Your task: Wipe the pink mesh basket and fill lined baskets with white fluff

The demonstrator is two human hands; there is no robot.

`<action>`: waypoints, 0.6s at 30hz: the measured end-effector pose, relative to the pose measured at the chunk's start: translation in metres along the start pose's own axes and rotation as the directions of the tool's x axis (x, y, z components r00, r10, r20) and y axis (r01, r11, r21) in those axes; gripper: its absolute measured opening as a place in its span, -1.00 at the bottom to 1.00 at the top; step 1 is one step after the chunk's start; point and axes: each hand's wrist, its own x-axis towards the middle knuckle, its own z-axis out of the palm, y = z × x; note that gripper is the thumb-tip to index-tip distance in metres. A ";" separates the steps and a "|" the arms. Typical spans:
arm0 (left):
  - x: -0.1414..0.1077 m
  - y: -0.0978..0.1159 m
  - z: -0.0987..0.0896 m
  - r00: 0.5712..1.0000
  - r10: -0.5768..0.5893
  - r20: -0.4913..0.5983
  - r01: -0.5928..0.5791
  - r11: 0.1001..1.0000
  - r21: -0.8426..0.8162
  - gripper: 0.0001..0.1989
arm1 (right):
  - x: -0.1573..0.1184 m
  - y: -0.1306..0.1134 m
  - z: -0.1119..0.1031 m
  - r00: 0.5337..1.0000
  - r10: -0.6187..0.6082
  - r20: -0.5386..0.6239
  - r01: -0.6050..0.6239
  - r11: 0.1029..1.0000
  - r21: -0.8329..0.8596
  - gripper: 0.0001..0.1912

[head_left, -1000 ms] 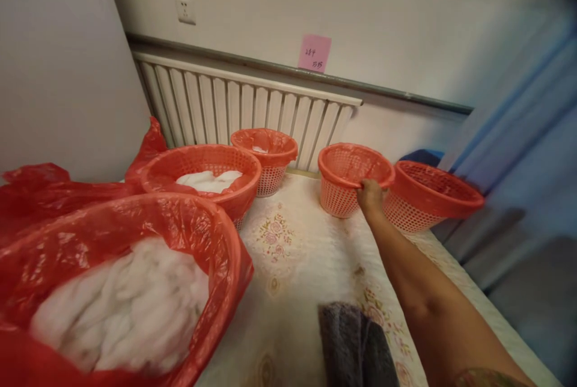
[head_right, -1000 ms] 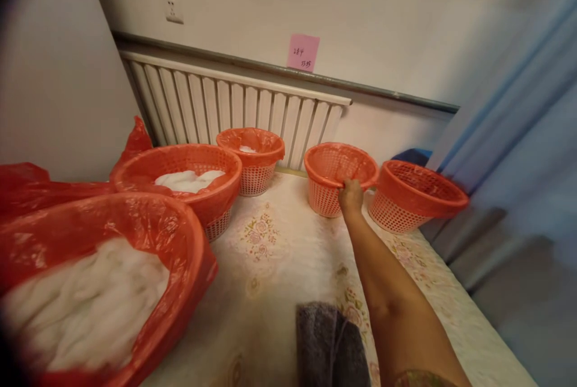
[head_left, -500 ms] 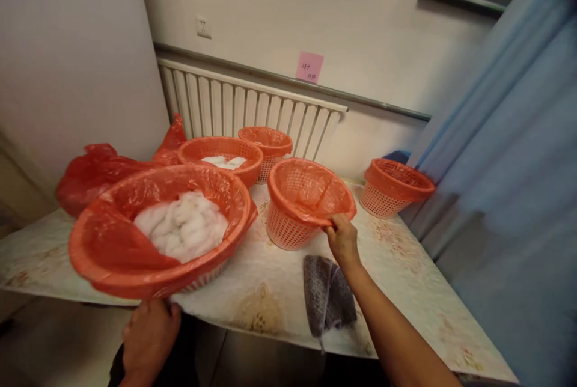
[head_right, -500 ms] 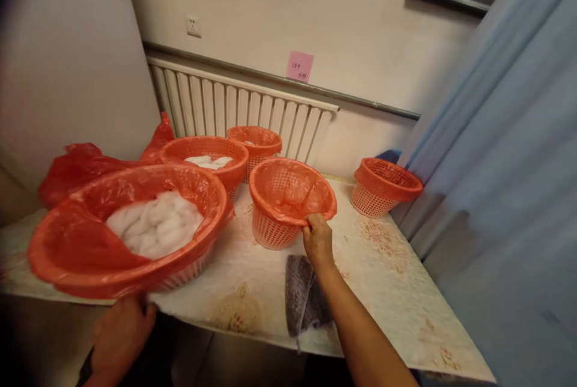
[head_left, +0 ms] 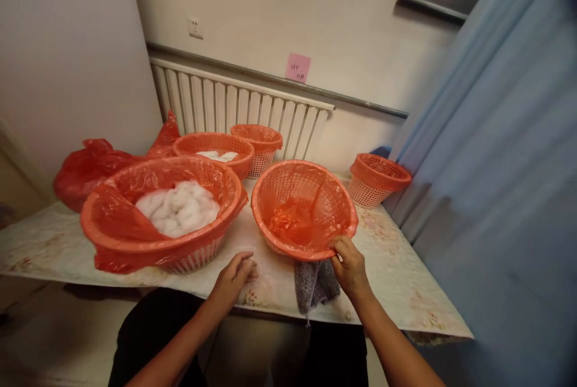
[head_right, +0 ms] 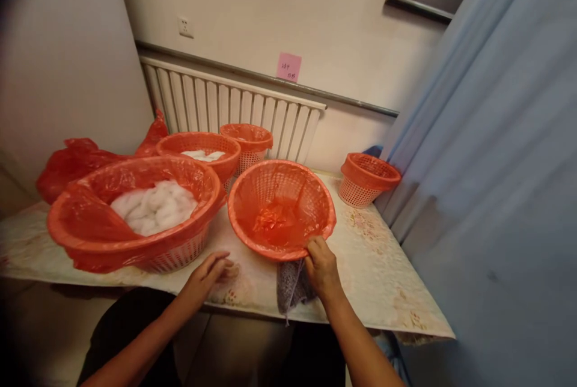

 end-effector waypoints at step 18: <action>0.011 0.082 0.023 0.939 -0.333 -0.089 0.193 0.722 -0.665 -0.89 | 0.001 -0.027 -0.010 0.899 0.402 -0.175 -0.357 0.903 0.238 -0.53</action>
